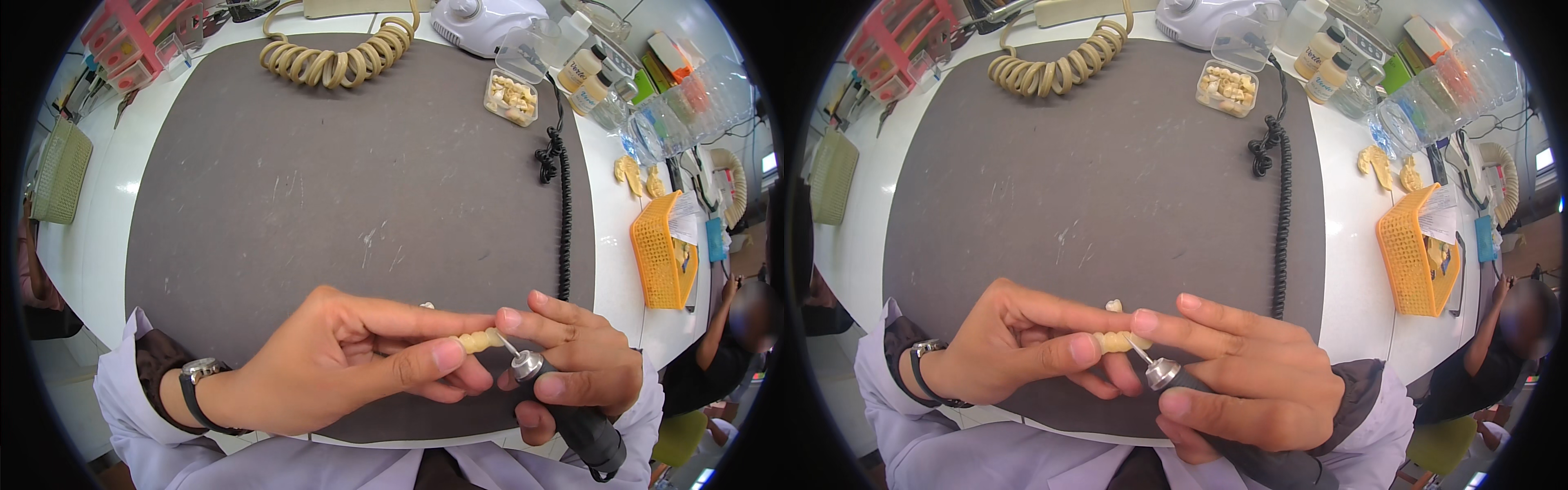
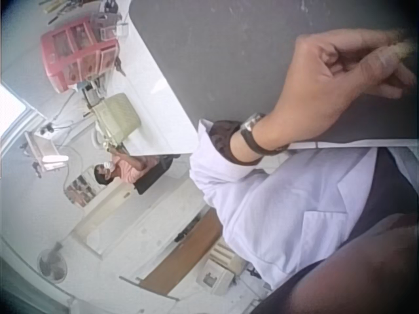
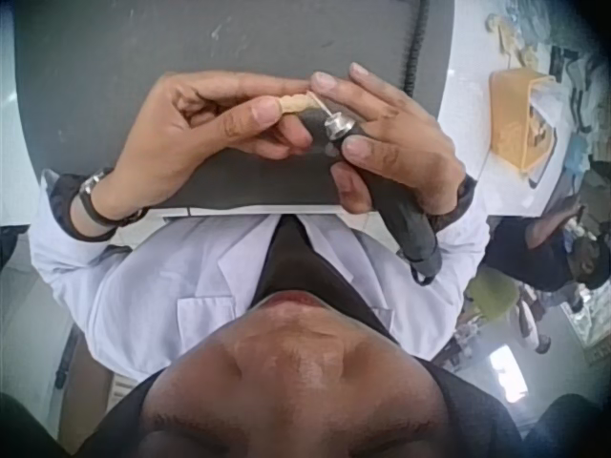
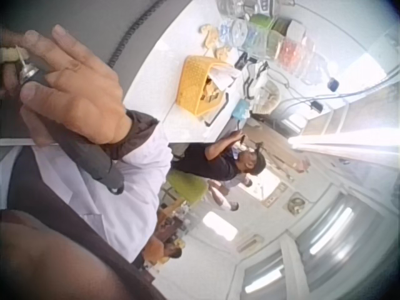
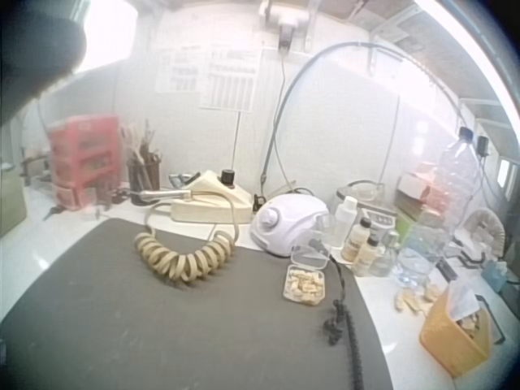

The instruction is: The person uses a hand-held rotary tool to refine the surface of dental prosthetics, including a three-unit bridge and individual crown pieces. They hold the prosthetics by hand while applying the spinning tool tip to different areas and periodically set pieces down on the work mat.

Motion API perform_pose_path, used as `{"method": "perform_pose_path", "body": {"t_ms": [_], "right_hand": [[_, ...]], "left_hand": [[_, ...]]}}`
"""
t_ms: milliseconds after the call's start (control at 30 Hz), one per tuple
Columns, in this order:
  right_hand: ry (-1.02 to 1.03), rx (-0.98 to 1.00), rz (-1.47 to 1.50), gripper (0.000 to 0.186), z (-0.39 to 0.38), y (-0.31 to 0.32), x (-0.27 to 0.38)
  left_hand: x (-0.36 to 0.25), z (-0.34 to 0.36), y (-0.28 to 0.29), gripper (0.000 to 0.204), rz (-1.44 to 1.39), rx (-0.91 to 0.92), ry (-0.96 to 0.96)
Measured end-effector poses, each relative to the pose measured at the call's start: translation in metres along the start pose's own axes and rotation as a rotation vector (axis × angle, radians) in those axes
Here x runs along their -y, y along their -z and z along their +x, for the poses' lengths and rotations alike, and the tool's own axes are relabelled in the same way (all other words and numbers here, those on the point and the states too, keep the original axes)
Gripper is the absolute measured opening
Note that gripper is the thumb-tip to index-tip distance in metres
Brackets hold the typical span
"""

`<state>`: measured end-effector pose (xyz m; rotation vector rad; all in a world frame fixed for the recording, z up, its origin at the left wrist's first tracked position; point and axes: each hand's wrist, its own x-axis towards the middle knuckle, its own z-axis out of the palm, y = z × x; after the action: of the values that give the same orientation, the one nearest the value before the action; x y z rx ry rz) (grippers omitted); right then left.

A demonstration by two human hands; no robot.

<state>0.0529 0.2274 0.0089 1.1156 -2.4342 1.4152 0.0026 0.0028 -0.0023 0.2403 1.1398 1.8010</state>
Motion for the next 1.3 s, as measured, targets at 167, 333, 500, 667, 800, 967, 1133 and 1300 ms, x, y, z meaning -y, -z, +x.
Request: {"method": "perform_pose_path", "body": {"t_ms": [167,333,500,667,800,967,1133,1300], "right_hand": [[0.084,-0.117,-0.026,0.024,-0.004,-0.01,-0.004],[0.065,-0.135,-0.107,0.024,-0.001,-0.012,-0.001],[0.086,-0.16,-0.135,0.022,-0.002,-0.014,-0.003],[0.067,-0.169,-0.139,0.021,-0.001,-0.016,-0.002],[0.044,-0.132,-0.166,0.02,0.001,-0.015,-0.001],[0.038,-0.101,-0.182,0.02,0.001,-0.014,-0.001],[0.05,-0.125,-0.179,0.018,0.0,-0.014,-0.002],[0.046,-0.126,-0.174,0.017,-0.002,-0.011,0.003]], "left_hand": [[-0.001,-0.001,-0.002,0.033,0.028,-0.036,-0.019],[-0.001,-0.001,-0.003,0.033,0.038,-0.077,-0.049],[0.001,-0.001,-0.004,0.033,0.032,-0.097,-0.072],[0.002,0.0,-0.005,0.033,0.036,-0.104,-0.098],[0.003,0.0,-0.003,0.032,0.03,-0.104,-0.092],[0.006,0.001,-0.003,0.033,0.029,-0.121,-0.11],[0.004,0.001,-0.004,0.034,0.031,-0.109,-0.102],[0.003,0.001,-0.004,0.036,0.008,-0.114,-0.102]]}}
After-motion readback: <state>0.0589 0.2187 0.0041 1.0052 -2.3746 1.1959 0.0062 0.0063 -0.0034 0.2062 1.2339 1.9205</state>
